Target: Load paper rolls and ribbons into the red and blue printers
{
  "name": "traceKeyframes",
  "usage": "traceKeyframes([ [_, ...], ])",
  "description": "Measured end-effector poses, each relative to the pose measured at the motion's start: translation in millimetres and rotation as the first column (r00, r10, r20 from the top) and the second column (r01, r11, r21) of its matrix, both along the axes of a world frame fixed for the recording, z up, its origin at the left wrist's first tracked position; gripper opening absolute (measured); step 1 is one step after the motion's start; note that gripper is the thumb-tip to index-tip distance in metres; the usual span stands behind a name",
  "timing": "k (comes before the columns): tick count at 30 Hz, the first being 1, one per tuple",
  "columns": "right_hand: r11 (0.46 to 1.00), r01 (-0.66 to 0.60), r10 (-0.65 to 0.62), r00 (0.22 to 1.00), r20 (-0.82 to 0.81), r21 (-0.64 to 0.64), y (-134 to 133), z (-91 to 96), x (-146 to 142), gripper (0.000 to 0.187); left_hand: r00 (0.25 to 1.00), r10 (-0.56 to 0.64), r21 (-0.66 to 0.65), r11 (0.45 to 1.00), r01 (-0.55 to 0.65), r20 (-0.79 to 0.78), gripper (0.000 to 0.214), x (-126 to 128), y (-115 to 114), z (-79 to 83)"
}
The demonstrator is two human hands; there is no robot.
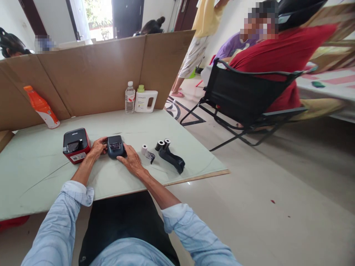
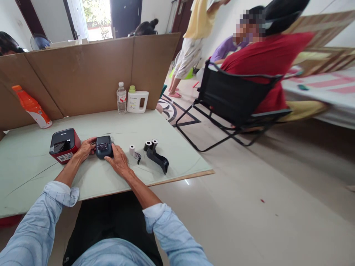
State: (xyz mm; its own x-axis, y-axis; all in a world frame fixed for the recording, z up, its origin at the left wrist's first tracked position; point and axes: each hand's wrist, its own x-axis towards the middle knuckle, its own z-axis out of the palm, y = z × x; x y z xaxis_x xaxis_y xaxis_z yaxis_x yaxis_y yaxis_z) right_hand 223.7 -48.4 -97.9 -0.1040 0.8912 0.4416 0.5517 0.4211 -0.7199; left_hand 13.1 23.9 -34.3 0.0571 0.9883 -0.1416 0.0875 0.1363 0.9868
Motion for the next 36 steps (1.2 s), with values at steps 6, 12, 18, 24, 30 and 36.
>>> traceKeyframes([
  [6, 1.0, 0.002, -0.002, 1.0, -0.001, -0.006, 1, -0.5, 1, 0.073, 1.0, -0.013, -0.016, 1.0, 0.013, 0.012, 0.071, 0, 0, 3.1],
  [12, 1.0, -0.001, 0.001, 1.0, -0.016, -0.027, -2, 3.8, 1, 0.073, 0.999, 0.028, -0.033, 0.999, -0.029, -0.038, 0.072, 3, 1, 4.8],
  [18, 0.999, 0.0, -0.001, 1.0, -0.015, -0.04, -4, 8.5, 0, 0.073, 0.996, 0.032, -0.024, 0.999, -0.034, -0.085, 0.074, 5, -2, 7.5],
  [24, 0.999, -0.02, 0.018, 0.999, -0.036, -0.047, -5, 10.1, 0, 0.073, 0.997, 0.028, 0.09, 0.996, -0.022, -0.07, 0.064, 0, -19, 8.5],
  [30, 0.999, -0.019, 0.018, 1.0, -0.024, -0.039, -4, 10.1, 1, 0.072, 0.996, 0.027, 0.159, 0.987, -0.013, -0.086, 0.059, 0, -17, 12.0],
  [36, 0.999, -0.018, 0.017, 0.999, -0.031, -0.03, -4, 8.5, 1, 0.073, 0.994, 0.073, 0.237, 0.97, -0.052, -0.082, 0.04, 12, -6, 15.7],
])
